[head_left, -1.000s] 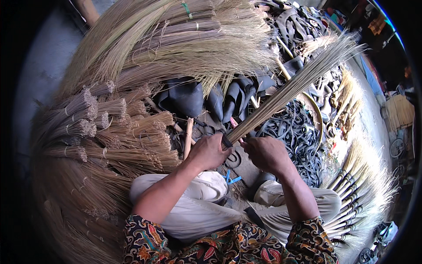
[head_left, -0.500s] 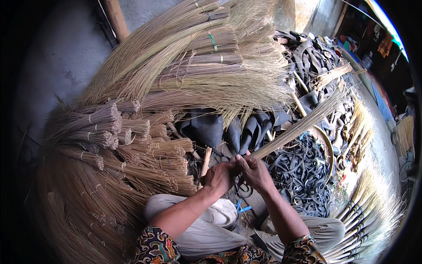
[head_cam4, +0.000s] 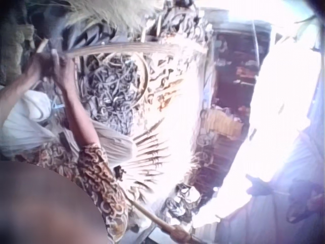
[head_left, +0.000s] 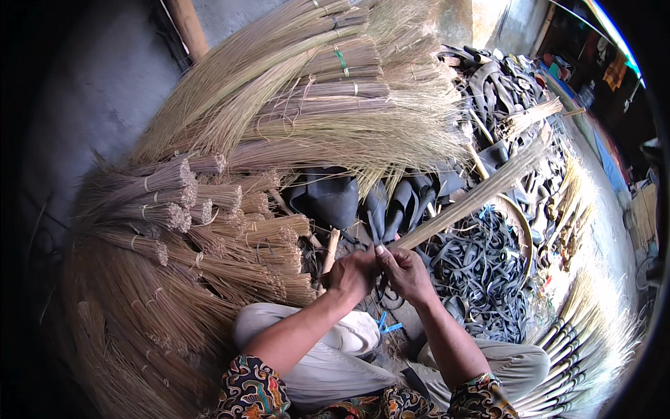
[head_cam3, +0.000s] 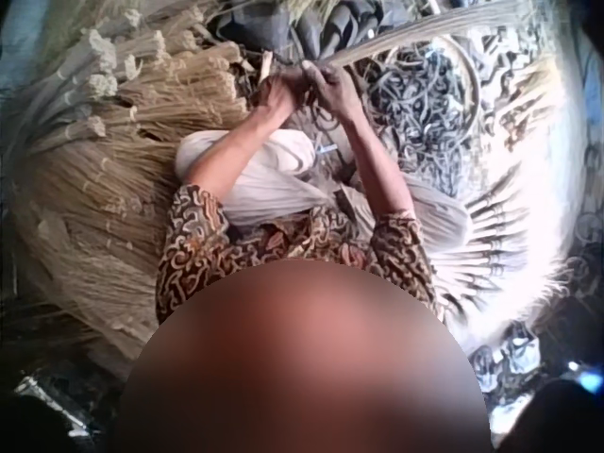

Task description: The person sits on the floor and assembles brooms by gathering straw bundles, aligning them, and wrapping the base with black rubber strips. The person repeatedly picks up bundles, wraps them, and places the finished brooms aside.

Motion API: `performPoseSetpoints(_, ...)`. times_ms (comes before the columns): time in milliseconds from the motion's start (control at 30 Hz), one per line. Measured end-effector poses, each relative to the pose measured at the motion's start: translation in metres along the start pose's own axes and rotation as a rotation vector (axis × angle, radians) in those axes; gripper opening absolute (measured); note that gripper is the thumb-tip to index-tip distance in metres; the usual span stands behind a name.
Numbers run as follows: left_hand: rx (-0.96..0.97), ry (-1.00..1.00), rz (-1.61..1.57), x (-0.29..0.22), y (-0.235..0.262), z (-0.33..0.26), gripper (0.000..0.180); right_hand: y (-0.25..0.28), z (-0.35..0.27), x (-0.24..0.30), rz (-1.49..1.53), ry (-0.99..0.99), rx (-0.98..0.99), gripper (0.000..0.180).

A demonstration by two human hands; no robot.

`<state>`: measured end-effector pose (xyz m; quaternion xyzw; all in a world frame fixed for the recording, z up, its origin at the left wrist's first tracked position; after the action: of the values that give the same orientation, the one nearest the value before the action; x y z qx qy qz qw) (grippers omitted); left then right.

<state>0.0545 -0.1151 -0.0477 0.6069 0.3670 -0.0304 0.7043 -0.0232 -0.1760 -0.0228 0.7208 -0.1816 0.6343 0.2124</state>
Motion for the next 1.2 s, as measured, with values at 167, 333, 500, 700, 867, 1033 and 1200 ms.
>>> performPoseSetpoints(167, -0.07, 0.15, 0.063, 0.015, 0.016, 0.002, 0.022, 0.005, -0.021, -0.009, 0.073, -0.001, -0.145, 0.021)
performPoseSetpoints(333, -0.066, 0.183, 0.137, 0.012, 0.027, 0.004, 0.033, 0.011, -0.018, -0.014, -0.473, 0.068, 0.014, 0.029)
performPoseSetpoints(500, -0.105, 0.179, 0.134, 0.01, 0.035, 0.004, 0.025, -0.005, -0.017, -0.007, 0.125, 0.076, 0.137, 0.044)
performPoseSetpoints(700, -0.139, 0.158, 0.135, 0.011, 0.035, 0.002, 0.019, -0.004, -0.013, -0.028, 0.386, -0.199, 0.038, 0.031)
performPoseSetpoints(867, -0.165, 0.152, 0.155, 0.011, 0.033, 0.003, 0.025, -0.002, -0.003, -0.013, 0.079, -0.023, -0.07, 0.029)
performPoseSetpoints(1033, -0.138, 0.238, 0.229, 0.017, 0.041, 0.007, 0.037, -0.013, -0.025, 0.003, -0.074, 0.135, 0.013, 0.023)
performPoseSetpoints(1200, 0.097, 0.259, -0.226, 0.025, 0.045, 0.008, 0.052, 0.023, -0.042, -0.025, 0.005, -0.032, -0.095, 0.023)
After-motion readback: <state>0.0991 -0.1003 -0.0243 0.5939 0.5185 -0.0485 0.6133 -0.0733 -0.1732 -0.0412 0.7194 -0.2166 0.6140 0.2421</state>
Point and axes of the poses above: each hand's wrist, its own z-axis towards the middle knuckle, its own y-axis out of the back of the hand, x = y × z, the point moved 10 cm from there along z, towards the middle knuckle, and after that the axes turned 8 degrees about y, right-handed, at the moved point
